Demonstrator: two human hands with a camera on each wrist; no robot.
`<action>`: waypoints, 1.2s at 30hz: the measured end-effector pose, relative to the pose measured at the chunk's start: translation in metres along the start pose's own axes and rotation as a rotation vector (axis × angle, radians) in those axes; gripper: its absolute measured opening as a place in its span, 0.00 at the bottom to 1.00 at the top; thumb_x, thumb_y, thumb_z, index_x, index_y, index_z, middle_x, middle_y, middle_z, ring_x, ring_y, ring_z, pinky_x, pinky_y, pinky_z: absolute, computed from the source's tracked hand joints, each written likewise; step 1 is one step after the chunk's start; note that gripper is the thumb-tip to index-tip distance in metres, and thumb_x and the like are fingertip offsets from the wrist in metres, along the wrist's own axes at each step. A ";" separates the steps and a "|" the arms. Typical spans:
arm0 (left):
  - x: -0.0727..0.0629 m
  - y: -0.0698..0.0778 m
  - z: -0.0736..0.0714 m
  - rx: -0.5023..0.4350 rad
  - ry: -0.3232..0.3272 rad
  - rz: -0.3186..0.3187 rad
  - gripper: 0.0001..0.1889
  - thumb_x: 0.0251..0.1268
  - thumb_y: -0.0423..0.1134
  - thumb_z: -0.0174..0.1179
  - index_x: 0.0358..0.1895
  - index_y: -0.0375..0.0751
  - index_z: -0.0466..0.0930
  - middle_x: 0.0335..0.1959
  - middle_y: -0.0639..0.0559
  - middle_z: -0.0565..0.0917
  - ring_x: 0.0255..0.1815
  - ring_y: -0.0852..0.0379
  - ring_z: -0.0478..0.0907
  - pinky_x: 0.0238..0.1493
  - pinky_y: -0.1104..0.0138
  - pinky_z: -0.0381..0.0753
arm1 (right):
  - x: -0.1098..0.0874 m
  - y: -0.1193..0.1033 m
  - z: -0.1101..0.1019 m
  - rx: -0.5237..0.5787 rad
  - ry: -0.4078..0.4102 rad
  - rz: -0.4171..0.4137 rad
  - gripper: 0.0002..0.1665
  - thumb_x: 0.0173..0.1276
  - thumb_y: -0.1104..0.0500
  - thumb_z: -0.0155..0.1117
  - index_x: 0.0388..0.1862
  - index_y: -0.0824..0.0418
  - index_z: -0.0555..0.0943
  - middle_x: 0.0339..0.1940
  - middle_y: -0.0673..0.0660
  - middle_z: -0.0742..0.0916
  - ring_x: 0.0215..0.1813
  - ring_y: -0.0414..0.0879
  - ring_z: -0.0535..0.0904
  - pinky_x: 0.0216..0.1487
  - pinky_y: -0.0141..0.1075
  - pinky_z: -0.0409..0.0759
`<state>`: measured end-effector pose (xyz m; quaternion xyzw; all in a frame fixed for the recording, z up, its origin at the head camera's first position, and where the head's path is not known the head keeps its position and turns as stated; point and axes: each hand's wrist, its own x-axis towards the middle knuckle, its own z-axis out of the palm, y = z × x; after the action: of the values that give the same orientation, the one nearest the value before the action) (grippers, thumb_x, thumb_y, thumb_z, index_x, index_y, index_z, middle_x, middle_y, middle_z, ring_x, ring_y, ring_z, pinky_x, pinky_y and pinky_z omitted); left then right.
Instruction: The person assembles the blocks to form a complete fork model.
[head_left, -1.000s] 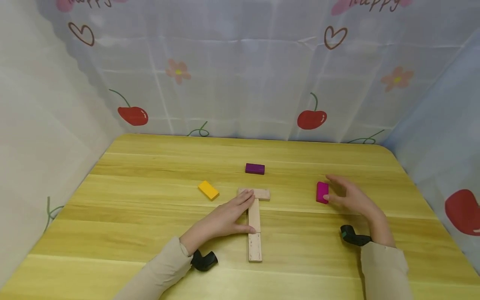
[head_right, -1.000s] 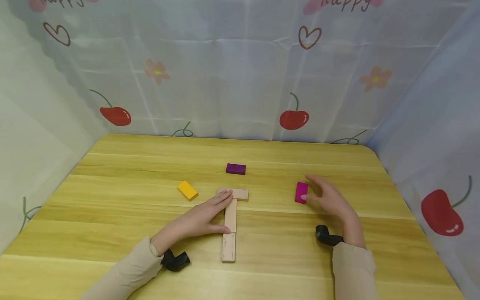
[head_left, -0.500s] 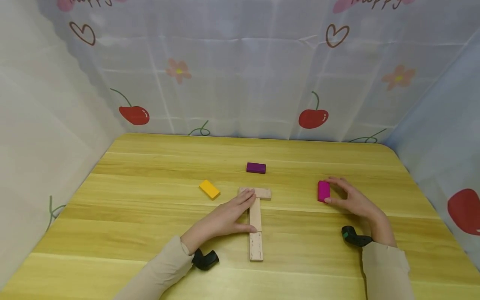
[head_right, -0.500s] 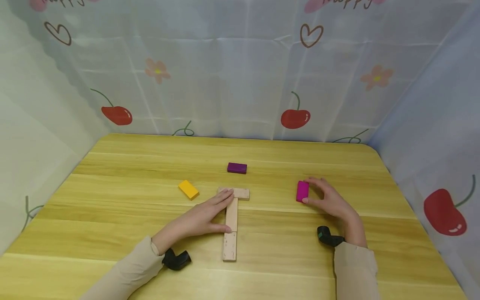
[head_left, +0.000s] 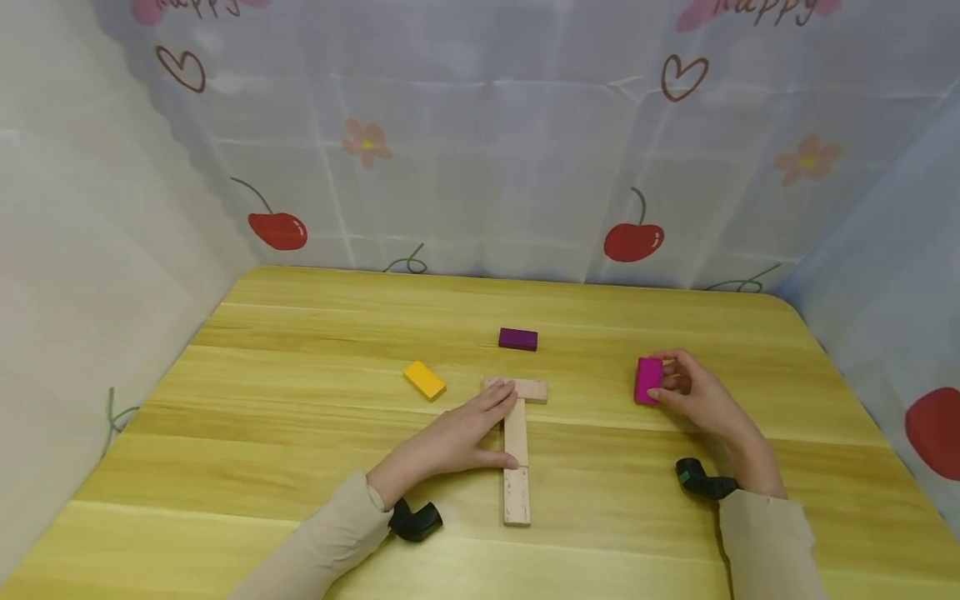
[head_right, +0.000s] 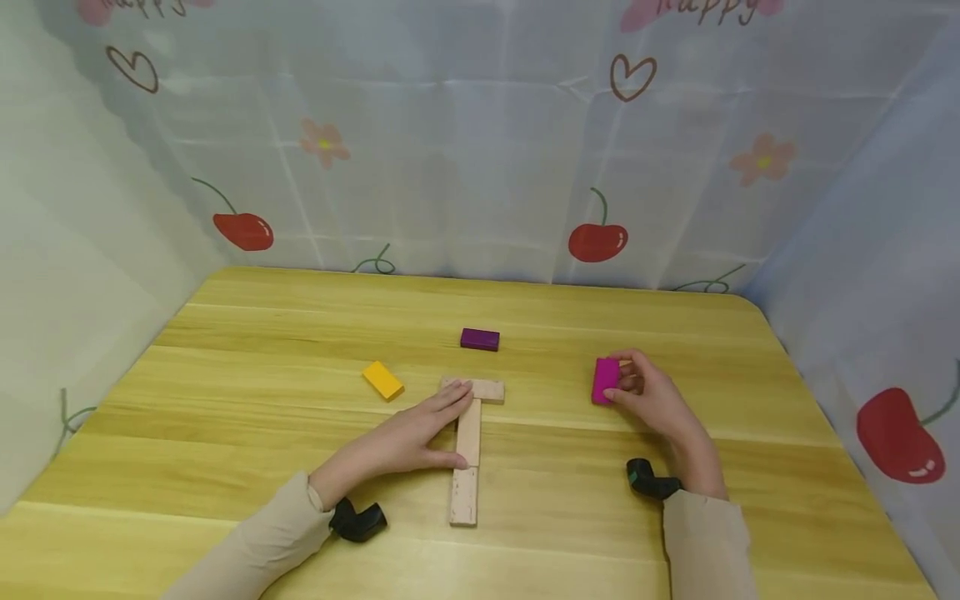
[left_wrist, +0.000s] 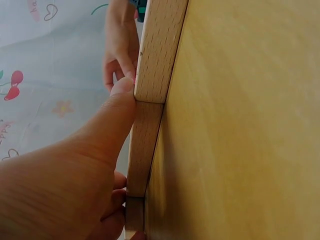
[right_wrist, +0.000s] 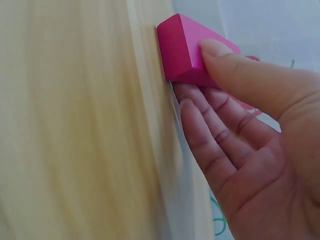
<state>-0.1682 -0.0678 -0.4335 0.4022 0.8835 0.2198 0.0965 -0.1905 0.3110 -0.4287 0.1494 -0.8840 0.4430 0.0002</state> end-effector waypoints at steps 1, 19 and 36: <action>0.000 0.000 0.000 0.002 0.001 0.004 0.48 0.58 0.63 0.55 0.73 0.35 0.48 0.74 0.47 0.44 0.73 0.55 0.36 0.68 0.63 0.47 | 0.000 -0.001 0.001 0.024 0.004 0.005 0.26 0.63 0.71 0.62 0.59 0.71 0.65 0.42 0.68 0.77 0.39 0.48 0.78 0.36 0.30 0.77; -0.002 0.006 -0.003 0.003 0.013 0.008 0.48 0.59 0.63 0.56 0.72 0.34 0.49 0.74 0.45 0.45 0.73 0.52 0.38 0.68 0.62 0.47 | 0.040 -0.073 0.054 0.361 0.215 0.181 0.26 0.67 0.67 0.59 0.61 0.71 0.63 0.42 0.69 0.77 0.35 0.38 0.80 0.44 0.41 0.81; -0.003 0.004 0.001 -0.004 0.015 -0.004 0.48 0.58 0.65 0.53 0.73 0.35 0.49 0.74 0.47 0.44 0.73 0.55 0.37 0.68 0.62 0.46 | 0.062 -0.065 0.104 0.331 0.146 0.231 0.20 0.66 0.70 0.59 0.56 0.70 0.70 0.36 0.66 0.80 0.33 0.48 0.80 0.35 0.36 0.82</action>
<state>-0.1634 -0.0670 -0.4329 0.3988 0.8845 0.2245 0.0910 -0.2187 0.1768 -0.4327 0.0127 -0.8080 0.5890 -0.0110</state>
